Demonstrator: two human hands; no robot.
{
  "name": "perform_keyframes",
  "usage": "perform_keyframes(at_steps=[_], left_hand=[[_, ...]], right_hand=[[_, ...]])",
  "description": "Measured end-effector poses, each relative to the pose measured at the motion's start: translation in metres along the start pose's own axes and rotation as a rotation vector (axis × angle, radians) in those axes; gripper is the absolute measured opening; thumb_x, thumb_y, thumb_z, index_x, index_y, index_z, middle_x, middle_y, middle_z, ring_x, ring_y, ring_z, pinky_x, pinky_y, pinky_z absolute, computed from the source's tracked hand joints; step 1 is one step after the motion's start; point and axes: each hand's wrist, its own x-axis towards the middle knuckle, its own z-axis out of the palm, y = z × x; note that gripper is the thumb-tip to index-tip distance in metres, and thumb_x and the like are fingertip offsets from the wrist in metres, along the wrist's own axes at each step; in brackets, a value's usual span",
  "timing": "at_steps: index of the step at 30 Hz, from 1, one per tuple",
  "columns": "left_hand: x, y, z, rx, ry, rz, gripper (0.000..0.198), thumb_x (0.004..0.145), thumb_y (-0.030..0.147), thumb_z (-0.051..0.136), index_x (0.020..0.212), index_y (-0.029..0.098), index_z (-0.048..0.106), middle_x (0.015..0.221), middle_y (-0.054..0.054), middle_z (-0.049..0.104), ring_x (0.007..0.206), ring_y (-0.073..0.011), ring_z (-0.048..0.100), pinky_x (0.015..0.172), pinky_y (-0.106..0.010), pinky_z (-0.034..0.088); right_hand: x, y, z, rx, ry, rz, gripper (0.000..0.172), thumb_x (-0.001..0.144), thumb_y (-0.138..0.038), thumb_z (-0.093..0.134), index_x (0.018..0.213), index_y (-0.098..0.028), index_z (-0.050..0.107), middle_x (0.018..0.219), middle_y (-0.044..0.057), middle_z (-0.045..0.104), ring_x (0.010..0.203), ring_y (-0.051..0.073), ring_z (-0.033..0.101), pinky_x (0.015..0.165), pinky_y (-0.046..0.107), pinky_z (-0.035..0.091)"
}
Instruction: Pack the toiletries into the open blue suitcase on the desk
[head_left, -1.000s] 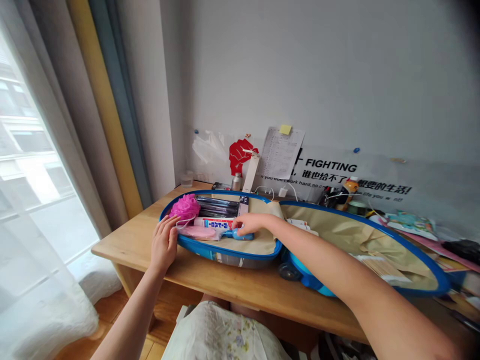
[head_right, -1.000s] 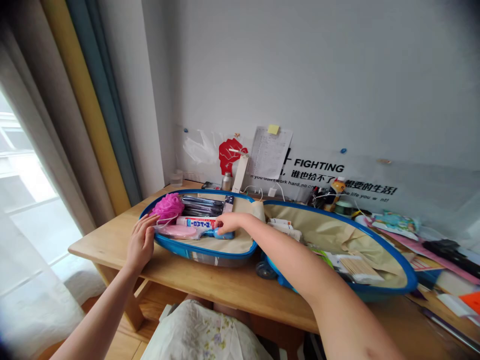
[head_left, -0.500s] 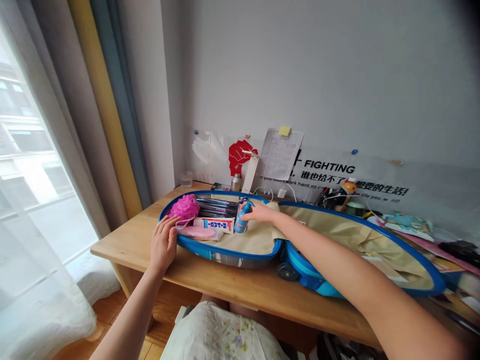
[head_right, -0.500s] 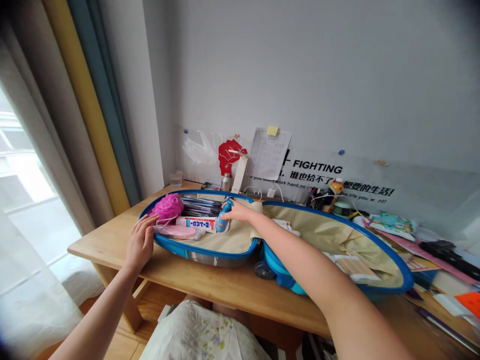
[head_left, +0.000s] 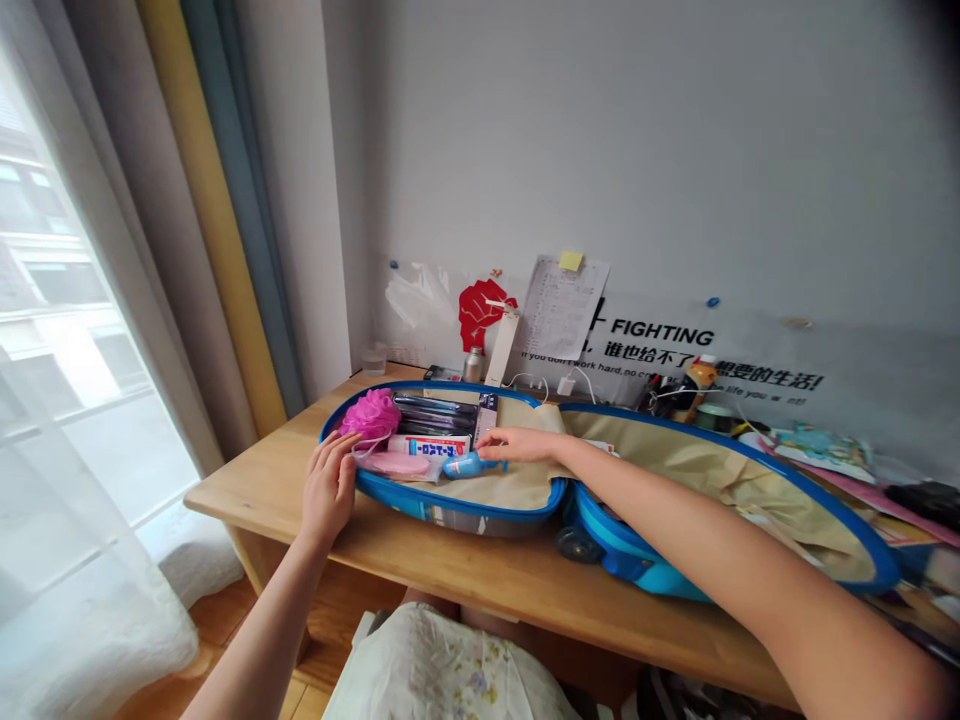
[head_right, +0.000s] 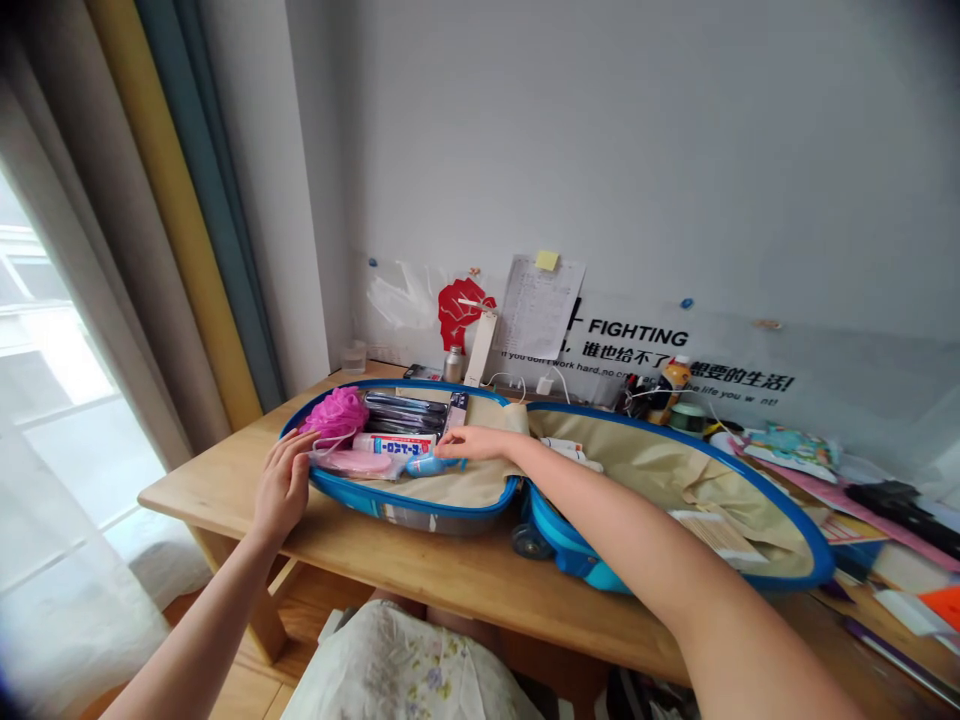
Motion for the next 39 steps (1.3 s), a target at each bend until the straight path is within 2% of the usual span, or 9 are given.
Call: perform_keyframes(at_steps=[4, 10, 19, 23, 29, 31, 34, 37, 39], left_hand=[[0.000, 0.001, 0.000, -0.002, 0.002, 0.004, 0.043, 0.098, 0.040, 0.029, 0.116, 0.022, 0.063, 0.119, -0.009, 0.066, 0.128, -0.0253, 0.049, 0.112, -0.046, 0.035], [0.001, -0.001, 0.000, 0.018, 0.001, 0.016, 0.043, 0.098, 0.040, 0.029, 0.116, 0.021, 0.063, 0.118, -0.009, 0.066, 0.127, -0.0256, 0.049, 0.111, -0.046, 0.036], [0.001, -0.004, 0.001, 0.022, -0.010, 0.028, 0.044, 0.099, 0.039, 0.028, 0.117, 0.019, 0.062, 0.119, -0.011, 0.065, 0.128, -0.0259, 0.049, 0.111, -0.046, 0.036], [0.000, -0.003, 0.001, 0.017, -0.002, 0.025, 0.043, 0.099, 0.040, 0.028, 0.116, 0.020, 0.062, 0.119, -0.010, 0.065, 0.128, -0.0257, 0.049, 0.112, -0.046, 0.036], [0.000, -0.005, 0.001, 0.021, -0.007, 0.023, 0.044, 0.098, 0.040, 0.028, 0.117, 0.019, 0.062, 0.119, -0.010, 0.065, 0.128, -0.0257, 0.048, 0.112, -0.046, 0.035], [0.001, -0.006, 0.001, 0.020, -0.003, 0.034, 0.044, 0.098, 0.040, 0.028, 0.116, 0.019, 0.062, 0.118, -0.010, 0.066, 0.127, -0.0259, 0.049, 0.111, -0.047, 0.036], [0.001, -0.007, 0.001, 0.016, 0.002, 0.051, 0.043, 0.098, 0.040, 0.029, 0.116, 0.020, 0.063, 0.117, -0.010, 0.066, 0.126, -0.0263, 0.050, 0.111, -0.047, 0.036], [0.000, -0.008, 0.001, 0.017, 0.006, 0.057, 0.044, 0.099, 0.041, 0.029, 0.116, 0.019, 0.063, 0.117, -0.011, 0.066, 0.126, -0.0268, 0.049, 0.110, -0.047, 0.037], [0.000, -0.009, 0.001, 0.018, 0.005, 0.051, 0.044, 0.099, 0.041, 0.028, 0.116, 0.019, 0.062, 0.118, -0.011, 0.065, 0.127, -0.0269, 0.049, 0.111, -0.047, 0.036]], right_hand=[[0.000, 0.004, 0.006, -0.152, 0.038, 0.049, 0.031, 0.086, -0.035, 0.060, 0.111, -0.021, 0.071, 0.110, 0.003, 0.073, 0.099, 0.018, 0.066, 0.083, 0.024, 0.050], [0.010, -0.003, 0.021, -0.216, 0.083, 0.055, 0.038, 0.076, -0.016, 0.063, 0.112, -0.020, 0.072, 0.110, 0.006, 0.073, 0.098, 0.020, 0.067, 0.084, 0.026, 0.050], [0.004, -0.007, 0.015, -0.211, 0.081, 0.084, 0.039, 0.081, -0.024, 0.063, 0.119, -0.018, 0.069, 0.107, 0.007, 0.075, 0.092, 0.019, 0.069, 0.079, 0.024, 0.052], [0.002, -0.005, 0.012, -0.216, 0.095, 0.092, 0.033, 0.081, -0.028, 0.064, 0.112, -0.020, 0.072, 0.096, 0.004, 0.076, 0.087, 0.018, 0.070, 0.077, 0.023, 0.052], [0.001, -0.001, 0.008, -0.239, 0.197, 0.104, 0.023, 0.082, -0.028, 0.063, 0.101, -0.020, 0.075, 0.103, 0.005, 0.076, 0.096, 0.020, 0.069, 0.082, 0.025, 0.050], [-0.003, 0.003, -0.001, -0.232, 0.236, 0.102, 0.020, 0.082, -0.027, 0.064, 0.098, -0.022, 0.075, 0.101, 0.004, 0.076, 0.094, 0.019, 0.069, 0.082, 0.024, 0.050], [-0.019, 0.016, -0.031, -0.218, 0.330, 0.120, 0.024, 0.085, -0.027, 0.058, 0.103, -0.021, 0.073, 0.099, 0.004, 0.076, 0.089, 0.017, 0.069, 0.080, 0.024, 0.050], [-0.048, 0.042, -0.070, -0.202, 0.458, 0.184, 0.030, 0.089, -0.029, 0.050, 0.109, -0.018, 0.070, 0.097, 0.006, 0.076, 0.081, 0.015, 0.068, 0.076, 0.024, 0.050], [-0.071, 0.063, -0.089, -0.221, 0.501, 0.287, 0.030, 0.087, -0.033, 0.051, 0.104, -0.017, 0.070, 0.087, 0.004, 0.075, 0.075, 0.014, 0.067, 0.071, 0.023, 0.049]])
